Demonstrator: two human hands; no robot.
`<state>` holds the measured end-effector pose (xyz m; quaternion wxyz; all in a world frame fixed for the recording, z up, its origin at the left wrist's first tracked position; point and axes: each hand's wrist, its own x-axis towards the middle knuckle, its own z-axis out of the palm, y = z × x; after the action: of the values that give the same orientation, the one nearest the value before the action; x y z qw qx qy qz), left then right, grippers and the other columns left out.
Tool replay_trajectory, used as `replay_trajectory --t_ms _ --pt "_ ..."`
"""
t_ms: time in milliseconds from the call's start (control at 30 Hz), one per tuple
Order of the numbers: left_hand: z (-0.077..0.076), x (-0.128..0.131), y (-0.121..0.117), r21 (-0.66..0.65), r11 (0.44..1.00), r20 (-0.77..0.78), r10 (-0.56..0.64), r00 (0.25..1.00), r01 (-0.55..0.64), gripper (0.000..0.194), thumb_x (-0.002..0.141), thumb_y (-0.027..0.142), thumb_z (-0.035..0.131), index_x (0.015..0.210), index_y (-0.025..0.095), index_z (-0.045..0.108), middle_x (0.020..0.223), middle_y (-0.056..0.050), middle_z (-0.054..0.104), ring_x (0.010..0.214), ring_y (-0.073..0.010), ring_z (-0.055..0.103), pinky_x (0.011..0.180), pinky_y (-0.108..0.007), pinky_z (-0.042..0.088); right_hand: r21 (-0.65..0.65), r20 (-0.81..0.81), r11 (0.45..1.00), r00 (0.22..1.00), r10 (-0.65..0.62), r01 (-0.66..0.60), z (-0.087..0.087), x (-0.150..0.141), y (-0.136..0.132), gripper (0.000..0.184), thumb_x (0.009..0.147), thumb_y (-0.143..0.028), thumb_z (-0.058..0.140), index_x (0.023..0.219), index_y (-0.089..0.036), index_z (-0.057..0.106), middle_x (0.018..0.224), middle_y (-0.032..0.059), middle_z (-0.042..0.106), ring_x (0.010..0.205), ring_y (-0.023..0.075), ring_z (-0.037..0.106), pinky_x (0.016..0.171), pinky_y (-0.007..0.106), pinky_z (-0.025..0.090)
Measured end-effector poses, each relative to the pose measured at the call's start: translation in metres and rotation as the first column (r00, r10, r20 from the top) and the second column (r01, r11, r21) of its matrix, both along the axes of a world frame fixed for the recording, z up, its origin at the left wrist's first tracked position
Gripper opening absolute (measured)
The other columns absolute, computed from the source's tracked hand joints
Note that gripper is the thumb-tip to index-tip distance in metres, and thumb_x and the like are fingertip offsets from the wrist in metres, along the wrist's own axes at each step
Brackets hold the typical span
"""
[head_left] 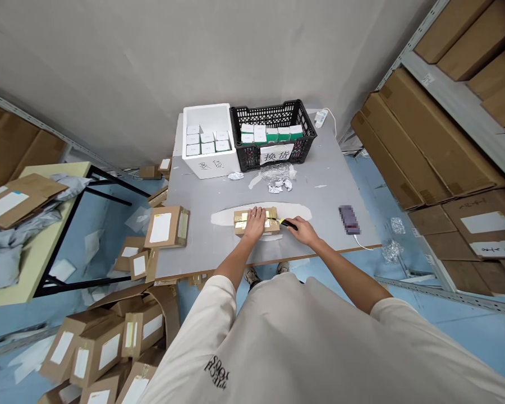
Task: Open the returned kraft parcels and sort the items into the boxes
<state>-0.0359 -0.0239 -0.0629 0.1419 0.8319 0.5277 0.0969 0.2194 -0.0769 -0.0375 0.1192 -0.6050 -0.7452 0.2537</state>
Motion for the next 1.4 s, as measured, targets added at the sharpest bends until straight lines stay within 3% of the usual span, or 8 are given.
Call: replay_trajectory --t_ms 100,233,367,533,733,933,1267,1400 --pt "-0.001 -0.002 -0.001 0.015 1.0 -0.011 -0.002 1.0 0.002 0.055 0.102 0.02 0.029 0.155 0.012 0.041 0.159 -0.021 0.045 0.157 -0.0315 0.028 0.128 -0.058 0.016 0.043 0.021 0.999 1.0 -0.01 0.009 -0.004 0.011 0.001 0.046 0.102 -0.039 0.051 0.144 -0.026 0.062 0.123 0.0122 0.066 0.115 0.0295 0.061 0.101 0.04 0.046" --pt "-0.001 -0.002 -0.001 -0.001 1.0 -0.001 -0.01 1.0 0.01 0.054 0.103 0.021 0.029 0.155 0.013 0.042 0.159 -0.021 0.046 0.157 -0.031 0.029 0.128 -0.058 0.017 0.076 0.004 0.978 0.981 -0.193 0.192 -0.004 0.04 0.008 0.047 0.101 -0.04 0.049 0.143 -0.024 0.062 0.124 0.0131 0.065 0.111 0.0299 0.063 0.1 0.041 0.049" --pt "0.002 -0.001 -0.002 -0.014 1.0 0.017 0.009 1.0 -0.009 0.055 0.105 0.029 0.03 0.157 0.013 0.039 0.162 -0.02 0.042 0.159 -0.0308 0.025 0.129 -0.058 0.017 0.053 -0.042 0.98 0.981 -0.187 0.19 0.0 0.053 0.017 0.048 0.097 -0.042 0.056 0.14 -0.022 0.062 0.126 0.0134 0.065 0.116 0.032 0.062 0.102 0.043 0.048" --pt "0.018 -0.019 -0.009 -0.026 1.0 0.017 -0.005 1.0 0.006 0.066 0.102 0.047 0.044 0.159 0.015 0.036 0.17 -0.018 0.027 0.161 -0.032 0.015 0.13 -0.057 0.013 0.011 -0.142 0.981 0.971 -0.191 0.194 0.004 0.029 0.023 0.044 0.095 -0.043 0.058 0.133 -0.022 0.065 0.125 0.0134 0.065 0.116 0.0311 0.061 0.102 0.044 0.049" --pt "0.029 -0.072 -0.033 -0.023 0.997 -0.067 0.075 0.995 -0.076 0.091 0.086 0.06 0.068 0.161 0.023 0.031 0.171 -0.016 0.024 0.16 -0.036 0.014 0.129 -0.059 0.012 -0.055 -0.299 0.993 0.947 -0.117 0.105 0.003 -0.011 0.025 0.038 0.093 -0.044 0.059 0.124 -0.023 0.066 0.123 0.01 0.069 0.112 0.0268 0.064 0.099 0.04 0.051" --pt "0.005 -0.104 -0.045 -0.195 0.945 0.032 0.274 0.961 -0.263 0.082 0.093 0.045 0.061 0.163 0.022 0.024 0.164 -0.019 0.031 0.141 -0.0347 0.049 0.111 -0.047 0.046 -0.174 -0.332 0.984 0.938 -0.104 0.047 -0.001 -0.035 0.022 0.042 0.095 -0.048 0.057 0.131 -0.026 0.061 0.127 0.0085 0.071 0.114 0.0277 0.066 0.097 0.042 0.052" --pt "0.012 -0.08 -0.022 -0.365 0.892 0.05 0.306 0.951 -0.268 0.075 0.096 0.065 0.049 0.159 0.027 0.035 0.139 -0.016 0.054 0.123 -0.0338 0.063 0.097 -0.041 0.052 -0.162 -0.307 0.963 0.916 -0.259 0.218 0.007 -0.018 0.028 0.046 0.097 -0.055 0.05 0.131 -0.026 0.058 0.121 0.0097 0.073 0.111 0.0289 0.067 0.094 0.041 0.051" --pt "0.009 -0.069 -0.018 -0.365 0.875 0.117 0.382 0.917 -0.318 0.082 0.1 0.053 0.048 0.166 0.02 0.014 0.142 -0.02 0.056 0.12 -0.0312 0.065 0.096 -0.041 0.051 -0.179 -0.312 0.951 0.903 -0.296 0.251 0.0 -0.013 0.025 0.045 0.096 -0.055 0.05 0.129 -0.024 0.057 0.124 0.0107 0.072 0.113 0.0271 0.066 0.097 0.041 0.051"
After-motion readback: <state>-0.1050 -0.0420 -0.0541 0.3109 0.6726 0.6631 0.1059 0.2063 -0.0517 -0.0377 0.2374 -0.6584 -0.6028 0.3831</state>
